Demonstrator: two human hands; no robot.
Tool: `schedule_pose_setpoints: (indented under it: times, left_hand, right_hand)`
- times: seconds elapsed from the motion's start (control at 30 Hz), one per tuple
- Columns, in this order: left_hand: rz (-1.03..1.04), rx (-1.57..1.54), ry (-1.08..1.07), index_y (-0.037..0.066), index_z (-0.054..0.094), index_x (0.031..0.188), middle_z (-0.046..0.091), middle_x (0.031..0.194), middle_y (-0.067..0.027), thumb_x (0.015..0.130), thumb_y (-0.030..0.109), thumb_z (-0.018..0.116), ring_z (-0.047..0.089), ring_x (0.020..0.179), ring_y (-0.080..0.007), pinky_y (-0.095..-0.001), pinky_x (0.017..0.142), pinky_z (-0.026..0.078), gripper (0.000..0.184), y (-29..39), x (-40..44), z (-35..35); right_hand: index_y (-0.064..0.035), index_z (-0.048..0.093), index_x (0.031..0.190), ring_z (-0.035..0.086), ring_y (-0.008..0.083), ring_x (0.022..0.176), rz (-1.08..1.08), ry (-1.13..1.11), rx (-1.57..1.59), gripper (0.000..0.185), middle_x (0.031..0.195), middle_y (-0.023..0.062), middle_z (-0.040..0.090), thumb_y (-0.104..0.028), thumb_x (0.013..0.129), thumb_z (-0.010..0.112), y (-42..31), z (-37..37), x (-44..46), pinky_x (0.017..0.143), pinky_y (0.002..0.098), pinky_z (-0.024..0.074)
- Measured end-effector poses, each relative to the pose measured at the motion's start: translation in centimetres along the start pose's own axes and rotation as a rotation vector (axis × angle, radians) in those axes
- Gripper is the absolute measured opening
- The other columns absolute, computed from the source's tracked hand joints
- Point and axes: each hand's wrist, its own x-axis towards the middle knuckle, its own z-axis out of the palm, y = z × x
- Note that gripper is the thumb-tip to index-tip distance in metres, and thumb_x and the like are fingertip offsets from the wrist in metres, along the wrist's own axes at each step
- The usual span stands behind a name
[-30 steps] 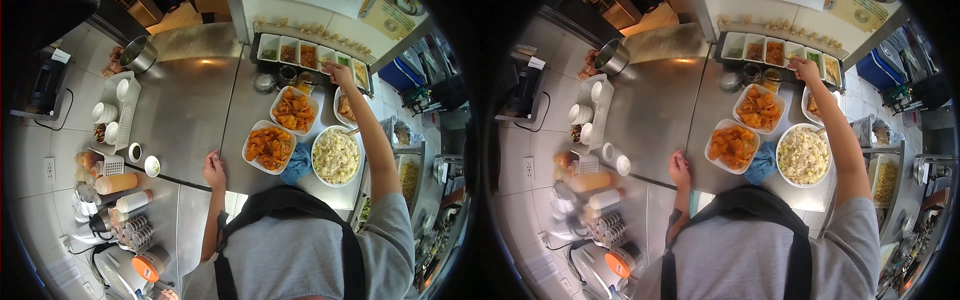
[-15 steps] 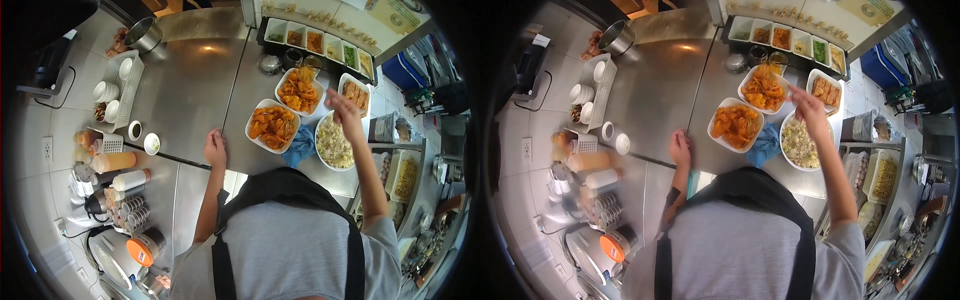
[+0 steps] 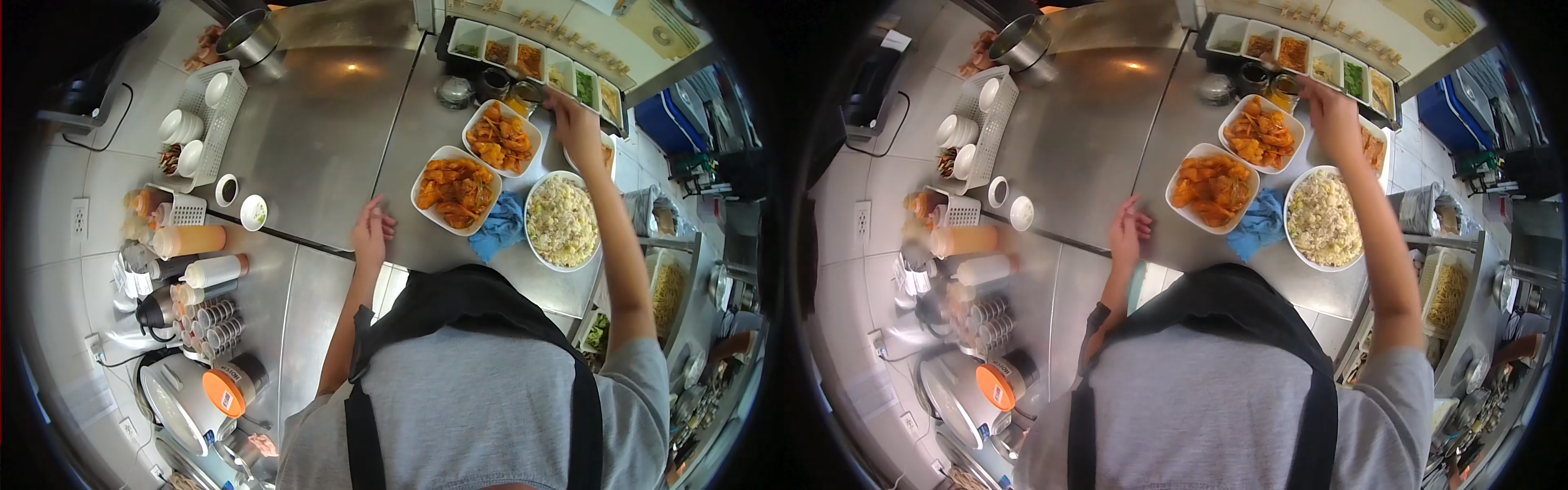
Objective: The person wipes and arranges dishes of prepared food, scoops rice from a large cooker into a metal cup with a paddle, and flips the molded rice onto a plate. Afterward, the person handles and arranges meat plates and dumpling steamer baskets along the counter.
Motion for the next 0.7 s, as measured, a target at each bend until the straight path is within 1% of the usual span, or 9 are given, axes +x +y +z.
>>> schedule_pose_setpoints:
  times: [0.07,0.17,0.27,0.3,0.37,0.43,0.53,0.63,0.7]
  left_hand:
    - [-0.037,0.062,-0.055,0.008,0.056,0.127,0.061,0.071,-0.0016,0.100,0.024,0.041,0.052,0.057,-0.0070,-0.0217,0.056,0.046,0.034,0.7,0.2,1.1]
    - [-0.008,0.192,-0.164,0.006,0.056,0.128,0.063,0.071,-0.0054,0.099,0.020,0.041,0.056,0.057,-0.0096,-0.0243,0.056,0.048,0.035,1.7,1.0,2.7]
    - [0.029,0.226,-0.210,0.004,0.056,0.126,0.063,0.069,-0.0078,0.097,0.017,0.040,0.058,0.055,-0.0120,-0.0271,0.054,0.049,0.035,1.4,1.7,3.8]
    - [0.022,0.232,-0.194,0.004,0.056,0.126,0.063,0.068,-0.0079,0.097,0.016,0.041,0.058,0.053,-0.0126,-0.0276,0.054,0.049,0.035,1.5,1.7,3.9]
    - [0.023,0.243,-0.189,0.003,0.057,0.126,0.062,0.066,-0.0082,0.096,0.015,0.041,0.059,0.050,-0.0138,-0.0287,0.052,0.050,0.035,2.1,2.2,4.2]
    - [-0.002,0.222,-0.189,0.003,0.058,0.124,0.062,0.065,-0.0080,0.095,0.015,0.043,0.059,0.050,-0.0136,-0.0281,0.051,0.050,0.035,1.8,2.9,4.2]
    - [0.021,0.205,-0.239,0.002,0.059,0.123,0.063,0.066,-0.0079,0.094,0.014,0.045,0.060,0.050,-0.0129,-0.0271,0.050,0.050,0.034,1.5,2.8,4.2]
    - [-0.014,0.209,-0.296,0.000,0.056,0.126,0.064,0.079,-0.0081,0.094,0.013,0.047,0.061,0.058,-0.0119,-0.0252,0.052,0.053,0.035,2.5,3.3,3.8]
    - [-0.052,0.208,-0.293,-0.001,0.054,0.127,0.065,0.088,-0.0088,0.095,0.013,0.048,0.062,0.063,-0.0120,-0.0248,0.053,0.054,0.036,2.2,3.2,3.1]
  right_hand:
    - [-0.0126,0.068,0.111,0.066,0.0341,0.082,0.118,-0.157,-0.267,0.029,0.092,0.0174,0.068,-0.011,0.086,0.052,3.5,1.6,4.5,0.073,0.0439,0.0524]
    - [-0.0113,0.069,0.105,0.065,0.0361,0.087,0.096,-0.352,-0.503,0.025,0.095,0.0184,0.068,-0.017,0.086,0.054,9.9,6.0,8.3,0.077,0.0457,0.0521]
    - [-0.0101,0.070,0.100,0.065,0.0371,0.086,0.194,-0.443,-0.522,0.023,0.095,0.0178,0.068,-0.025,0.086,0.058,6.6,6.7,9.5,0.079,0.0460,0.0521]
    - [-0.0094,0.069,0.098,0.065,0.0367,0.086,0.074,-0.316,-0.517,0.023,0.094,0.0178,0.068,-0.026,0.086,0.058,5.9,6.8,9.0,0.078,0.0459,0.0521]
    - [-0.0081,0.068,0.096,0.065,0.0359,0.084,-0.139,-0.041,-0.512,0.025,0.094,0.0178,0.068,-0.029,0.086,0.060,4.9,5.7,6.9,0.077,0.0456,0.0520]
    - [-0.0069,0.068,0.092,0.065,0.0353,0.078,0.162,-0.291,-0.269,0.026,0.087,0.0176,0.068,-0.031,0.087,0.060,-0.8,1.5,4.1,0.072,0.0459,0.0517]
    - [-0.0075,0.071,0.083,0.065,0.0357,0.069,0.246,-0.568,-0.284,0.023,0.075,0.0168,0.067,-0.028,0.086,0.060,-2.4,-0.5,-5.4,0.067,0.0438,0.0512]
    - [-0.0088,0.073,0.087,0.065,0.0334,0.079,0.283,-0.833,-0.096,0.014,0.089,0.0154,0.068,-0.016,0.080,0.064,-8.0,-0.3,-13.4,0.075,0.0424,0.0522]
    - [-0.0049,0.071,0.088,0.064,0.0345,0.081,0.100,-0.528,0.006,0.014,0.094,0.0143,0.067,-0.010,0.077,0.065,-9.6,2.3,-16.9,0.077,0.0426,0.0517]
